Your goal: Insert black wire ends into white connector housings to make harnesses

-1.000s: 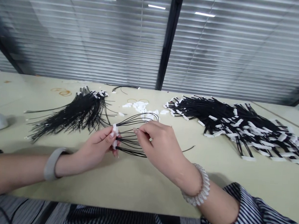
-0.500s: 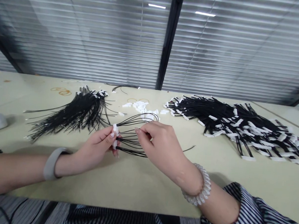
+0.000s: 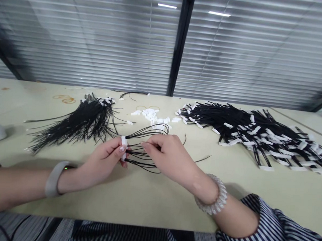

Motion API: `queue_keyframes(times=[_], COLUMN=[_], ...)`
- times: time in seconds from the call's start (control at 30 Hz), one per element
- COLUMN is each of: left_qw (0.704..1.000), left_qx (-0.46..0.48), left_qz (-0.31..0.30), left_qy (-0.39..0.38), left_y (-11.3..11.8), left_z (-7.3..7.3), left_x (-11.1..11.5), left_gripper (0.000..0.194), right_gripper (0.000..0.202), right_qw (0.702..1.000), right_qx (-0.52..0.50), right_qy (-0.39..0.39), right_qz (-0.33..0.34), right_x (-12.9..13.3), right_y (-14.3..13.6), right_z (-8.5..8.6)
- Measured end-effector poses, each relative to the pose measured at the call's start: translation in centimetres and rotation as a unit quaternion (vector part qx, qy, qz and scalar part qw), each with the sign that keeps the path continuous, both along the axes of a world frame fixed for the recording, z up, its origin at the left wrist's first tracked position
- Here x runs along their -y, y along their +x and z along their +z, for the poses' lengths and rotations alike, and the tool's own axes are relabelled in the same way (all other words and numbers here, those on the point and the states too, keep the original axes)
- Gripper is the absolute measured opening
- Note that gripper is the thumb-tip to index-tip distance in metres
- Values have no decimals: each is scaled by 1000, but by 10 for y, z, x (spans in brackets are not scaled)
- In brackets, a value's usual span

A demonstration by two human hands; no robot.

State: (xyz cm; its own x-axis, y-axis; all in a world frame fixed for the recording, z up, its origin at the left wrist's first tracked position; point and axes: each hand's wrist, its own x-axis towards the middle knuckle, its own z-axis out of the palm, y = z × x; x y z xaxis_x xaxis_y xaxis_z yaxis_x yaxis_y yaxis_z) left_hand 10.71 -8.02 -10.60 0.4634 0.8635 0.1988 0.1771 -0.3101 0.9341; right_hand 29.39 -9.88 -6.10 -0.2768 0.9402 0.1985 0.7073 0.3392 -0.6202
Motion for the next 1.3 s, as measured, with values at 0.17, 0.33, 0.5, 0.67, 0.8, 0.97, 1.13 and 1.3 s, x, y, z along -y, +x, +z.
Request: queue_keyframes(times=[0.17, 0.33, 0.5, 0.67, 0.8, 0.97, 1.13, 1.3], left_qw=[998, 999, 999, 997, 998, 997, 995, 996], left_qx=[-54, -45, -47, -65, -61, -72, -89, -75], left_qz=[-3, -7, -27, -34, -29, -33, -34, -35], left_qy=[33, 18, -7, -3, 5, 2, 10, -15], left_y=[1, 1, 2, 2, 3, 3, 2, 3], left_z=[4, 2, -1, -1, -1, 1, 2, 3], left_x=[2, 1, 1, 1, 0, 1, 3, -1], left_gripper=[24, 24, 21, 22, 22, 23, 24, 24], right_gripper=[19, 21, 16, 16, 17, 17, 19, 17], right_qw=[995, 996, 989, 973, 971, 964, 951, 953], right_qx=[28, 34, 105, 188, 190, 210, 245, 241], right_qy=[53, 63, 84, 120, 131, 145, 171, 169], right_qz=[75, 59, 61, 59, 62, 69, 80, 71], right_x=[1, 0, 0, 1, 1, 1, 0, 2], right_y=[-8, -10, -7, -9, -10, -10, -10, -11], right_z=[-7, -11, -12, -13, -15, -18, -22, -19])
